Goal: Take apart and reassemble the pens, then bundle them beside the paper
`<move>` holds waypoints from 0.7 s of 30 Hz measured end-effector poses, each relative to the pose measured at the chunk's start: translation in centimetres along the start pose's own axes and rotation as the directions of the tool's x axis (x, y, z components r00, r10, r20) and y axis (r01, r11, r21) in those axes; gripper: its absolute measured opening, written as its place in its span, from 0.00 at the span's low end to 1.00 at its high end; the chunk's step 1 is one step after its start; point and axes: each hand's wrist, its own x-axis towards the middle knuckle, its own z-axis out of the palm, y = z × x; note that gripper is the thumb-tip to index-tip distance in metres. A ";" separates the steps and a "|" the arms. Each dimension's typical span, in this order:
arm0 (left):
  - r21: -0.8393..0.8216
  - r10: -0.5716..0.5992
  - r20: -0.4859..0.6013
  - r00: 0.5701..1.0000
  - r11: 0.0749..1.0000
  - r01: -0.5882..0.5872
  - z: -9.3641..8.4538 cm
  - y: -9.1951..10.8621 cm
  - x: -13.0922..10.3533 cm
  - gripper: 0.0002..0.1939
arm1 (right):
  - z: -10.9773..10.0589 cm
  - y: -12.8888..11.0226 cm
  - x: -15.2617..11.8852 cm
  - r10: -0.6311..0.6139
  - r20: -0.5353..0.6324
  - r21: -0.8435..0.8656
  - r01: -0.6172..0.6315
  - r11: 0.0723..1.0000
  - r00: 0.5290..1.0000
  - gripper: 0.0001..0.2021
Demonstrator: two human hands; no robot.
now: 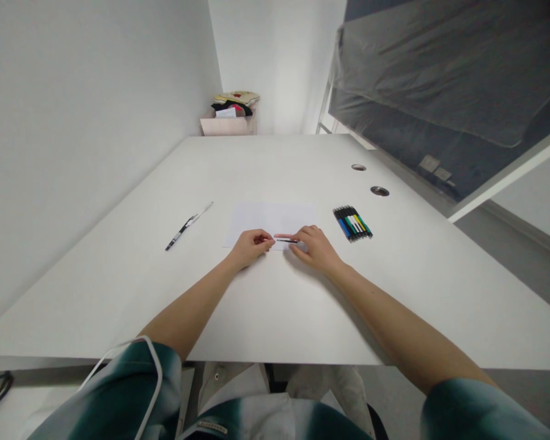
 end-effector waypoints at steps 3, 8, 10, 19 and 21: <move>-0.162 -0.029 0.078 0.997 0.986 0.042 0.3 0.2 -0.1 0.16 | 0.0 -0.6 0.1 -0.058 -0.012 0.055 0.059 0.997 0.998 0.11; -0.271 -0.042 0.157 0.987 0.959 0.084 0.5 0.0 -0.2 0.21 | 0.1 -0.7 0.1 -0.059 -0.026 0.121 0.062 0.991 0.998 0.11; -0.266 -0.029 0.171 0.985 0.961 0.074 0.6 -0.2 -0.2 0.21 | 0.2 -0.8 0.1 -0.054 -0.023 0.144 0.057 0.988 0.998 0.12; -0.248 0.002 0.206 0.979 0.967 0.050 1.3 -0.7 -0.2 0.17 | 0.2 -1.6 0.3 -0.085 -0.003 0.184 0.084 0.979 0.996 0.09; -0.188 0.005 0.177 0.984 0.982 0.029 1.2 -0.6 -0.2 0.16 | 0.3 -1.3 0.3 -0.069 -0.012 0.185 0.070 0.980 0.998 0.08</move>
